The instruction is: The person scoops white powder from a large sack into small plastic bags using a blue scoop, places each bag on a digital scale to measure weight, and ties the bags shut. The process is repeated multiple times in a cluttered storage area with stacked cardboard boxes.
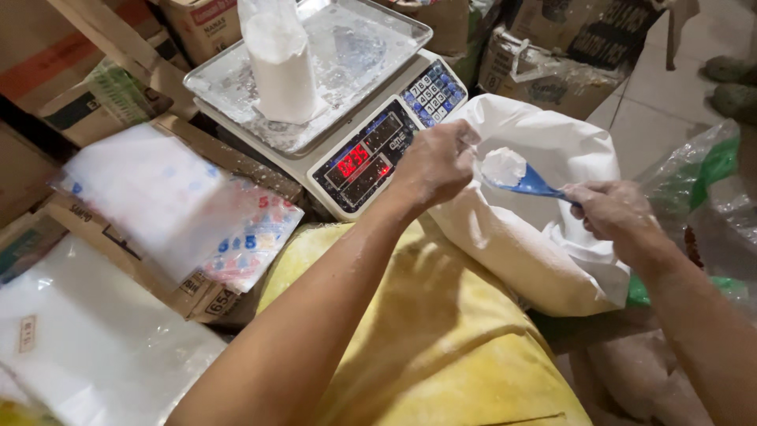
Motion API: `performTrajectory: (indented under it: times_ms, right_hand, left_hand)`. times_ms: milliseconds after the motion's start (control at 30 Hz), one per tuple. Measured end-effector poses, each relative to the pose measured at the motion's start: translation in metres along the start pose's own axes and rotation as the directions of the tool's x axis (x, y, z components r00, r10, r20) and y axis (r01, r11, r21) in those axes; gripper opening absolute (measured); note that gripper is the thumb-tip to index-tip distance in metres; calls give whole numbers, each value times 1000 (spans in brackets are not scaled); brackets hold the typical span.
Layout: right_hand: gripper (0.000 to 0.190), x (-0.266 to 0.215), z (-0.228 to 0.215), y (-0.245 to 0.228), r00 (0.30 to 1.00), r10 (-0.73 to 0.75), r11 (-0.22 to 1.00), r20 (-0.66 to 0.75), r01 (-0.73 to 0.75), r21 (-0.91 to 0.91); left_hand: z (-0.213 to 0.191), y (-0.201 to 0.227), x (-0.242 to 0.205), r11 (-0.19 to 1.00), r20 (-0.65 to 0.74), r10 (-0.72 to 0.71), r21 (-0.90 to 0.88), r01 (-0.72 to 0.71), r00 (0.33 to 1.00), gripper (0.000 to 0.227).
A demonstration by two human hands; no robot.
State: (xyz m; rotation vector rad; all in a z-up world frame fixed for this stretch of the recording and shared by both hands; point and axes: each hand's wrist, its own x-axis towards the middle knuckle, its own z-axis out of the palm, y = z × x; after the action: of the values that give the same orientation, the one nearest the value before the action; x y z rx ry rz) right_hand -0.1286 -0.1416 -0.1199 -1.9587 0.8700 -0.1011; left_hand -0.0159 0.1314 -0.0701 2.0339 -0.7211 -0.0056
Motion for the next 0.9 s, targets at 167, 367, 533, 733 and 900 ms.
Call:
performTrajectory:
  times_ms: [167,367,533,733,900]
  right_hand:
    - [24,-25,-21,-40,994,-96,995,-60,96,5]
    - [23,-53,-14,-115,975,-195,976,-103,183,-119]
    - [18,-73,31,-158,965,-262,965,22,262,4]
    - [18,-83,69,-189,910,-396,915,125,379,136]
    - [15,-87,73,-232,875,-470,880,115,455,139]
  left_hand:
    - [-22,-12,-5,998,-138,-48,-47,42,989,29]
    - [-40,-26,-2,995,-314,-73,-88,47,947,34]
    - [-64,-32,0,990,-359,-136,-86,112,924,33]
    - [-101,-46,-7,973,-372,-231,-86,214,899,33]
    - [-129,-52,-13,976,-442,-217,-79,204,870,33]
